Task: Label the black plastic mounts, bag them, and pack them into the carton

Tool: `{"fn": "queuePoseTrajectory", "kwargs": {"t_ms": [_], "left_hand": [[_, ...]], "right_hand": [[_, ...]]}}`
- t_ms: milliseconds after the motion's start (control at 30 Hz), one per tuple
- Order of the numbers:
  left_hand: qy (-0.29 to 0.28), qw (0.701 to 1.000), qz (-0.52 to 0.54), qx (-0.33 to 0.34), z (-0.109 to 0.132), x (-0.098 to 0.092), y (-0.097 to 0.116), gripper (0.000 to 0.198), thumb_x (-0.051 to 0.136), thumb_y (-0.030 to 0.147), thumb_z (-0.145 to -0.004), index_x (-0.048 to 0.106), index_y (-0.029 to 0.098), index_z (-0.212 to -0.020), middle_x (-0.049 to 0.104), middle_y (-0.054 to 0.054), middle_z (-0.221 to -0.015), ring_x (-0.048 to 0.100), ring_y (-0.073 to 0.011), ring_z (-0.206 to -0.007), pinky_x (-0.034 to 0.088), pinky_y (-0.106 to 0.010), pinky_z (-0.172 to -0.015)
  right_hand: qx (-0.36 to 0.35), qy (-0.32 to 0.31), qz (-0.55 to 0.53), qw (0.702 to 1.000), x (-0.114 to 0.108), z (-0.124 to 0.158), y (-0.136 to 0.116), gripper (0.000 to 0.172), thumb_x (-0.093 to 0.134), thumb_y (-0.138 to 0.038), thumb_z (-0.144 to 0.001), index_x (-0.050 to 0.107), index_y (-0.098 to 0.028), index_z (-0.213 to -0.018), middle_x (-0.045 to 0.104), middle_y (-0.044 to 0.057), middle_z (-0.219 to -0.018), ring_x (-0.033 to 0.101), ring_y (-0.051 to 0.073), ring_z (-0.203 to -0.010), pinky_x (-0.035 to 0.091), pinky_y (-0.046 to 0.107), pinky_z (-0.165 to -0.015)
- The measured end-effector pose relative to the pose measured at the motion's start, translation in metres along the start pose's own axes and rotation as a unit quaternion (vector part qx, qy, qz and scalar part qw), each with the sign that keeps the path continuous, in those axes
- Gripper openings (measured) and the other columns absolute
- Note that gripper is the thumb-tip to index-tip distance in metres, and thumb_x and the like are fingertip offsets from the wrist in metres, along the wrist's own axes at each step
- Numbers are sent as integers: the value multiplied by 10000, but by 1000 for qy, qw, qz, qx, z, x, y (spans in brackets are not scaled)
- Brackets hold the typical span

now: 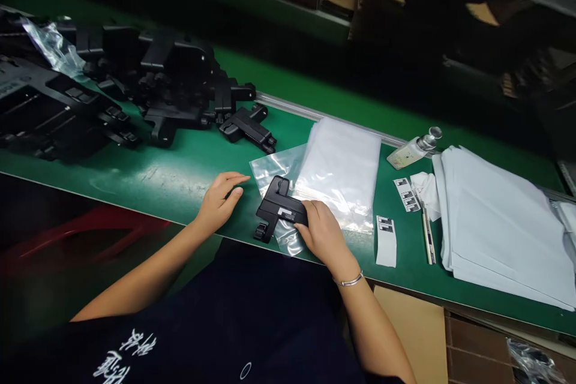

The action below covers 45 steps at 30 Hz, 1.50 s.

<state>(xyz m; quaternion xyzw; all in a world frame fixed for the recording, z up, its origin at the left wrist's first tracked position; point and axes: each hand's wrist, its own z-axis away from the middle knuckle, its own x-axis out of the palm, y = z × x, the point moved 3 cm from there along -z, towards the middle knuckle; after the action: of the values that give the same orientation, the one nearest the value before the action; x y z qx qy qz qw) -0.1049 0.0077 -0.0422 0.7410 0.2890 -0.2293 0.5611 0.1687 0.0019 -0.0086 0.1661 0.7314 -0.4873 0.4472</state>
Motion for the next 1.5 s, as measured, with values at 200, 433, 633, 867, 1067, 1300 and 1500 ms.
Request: {"fn": "queuePoseTrajectory", "kwargs": {"t_ms": [200,433,633,867,1067,1300,1500], "left_hand": [[-210,967,38,139,2,60,56,298,405,228,-947,662,210,-1097,693,-77,-1077,656,-197,-1003,548,-340,-885],[-339,888,-82,299,25,114,88,550,635,480,-848,575,201,-1318,543,-135,-1422,424,-342,-1377,315,-563,-1137],[-277,923,-130,232,23,82,68,439,567,486,-892,600,198,-1221,642,-148,-1246,600,-327,-1147,475,-457,-939],[-330,932,-87,120,-3,70,65,265,364,209,-943,606,194,-836,693,-63,-827,659,-220,-795,493,-308,-707],[-341,929,-136,56,-15,47,64,361,329,28,-842,581,163,-1062,690,-74,-931,663,-214,-847,507,-308,-721],[-222,921,-265,181,33,59,61,367,422,35,-853,580,91,-1179,670,-159,-1030,660,-269,-918,546,-364,-738],[-229,919,-209,245,39,41,51,256,445,9,-865,626,162,-962,682,-89,-933,657,-207,-859,511,-285,-686]], "right_hand": [[62,292,-36,954,-13,54,30,444,612,-310,-846,432,-257,-1249,549,108,-1115,570,286,-1042,518,523,-893],[93,415,-42,904,-18,83,46,424,600,-283,-828,412,-273,-1208,478,84,-1064,546,246,-971,521,465,-851],[77,430,-40,899,-23,94,48,443,639,-261,-815,437,-289,-1208,498,80,-1071,557,245,-975,529,454,-842],[210,315,-331,864,-33,73,31,448,732,-401,-759,547,-249,-1138,614,89,-1079,622,246,-999,540,431,-897],[326,157,-615,701,-38,56,10,415,780,-507,-704,687,-182,-945,688,33,-796,627,158,-644,586,320,-607],[332,183,-656,652,-32,48,-1,360,824,-475,-673,725,-172,-840,693,20,-746,626,151,-641,615,337,-638],[331,152,-595,716,-34,45,-4,404,763,-513,-726,697,-195,-966,696,37,-827,636,176,-701,578,346,-678]]}}
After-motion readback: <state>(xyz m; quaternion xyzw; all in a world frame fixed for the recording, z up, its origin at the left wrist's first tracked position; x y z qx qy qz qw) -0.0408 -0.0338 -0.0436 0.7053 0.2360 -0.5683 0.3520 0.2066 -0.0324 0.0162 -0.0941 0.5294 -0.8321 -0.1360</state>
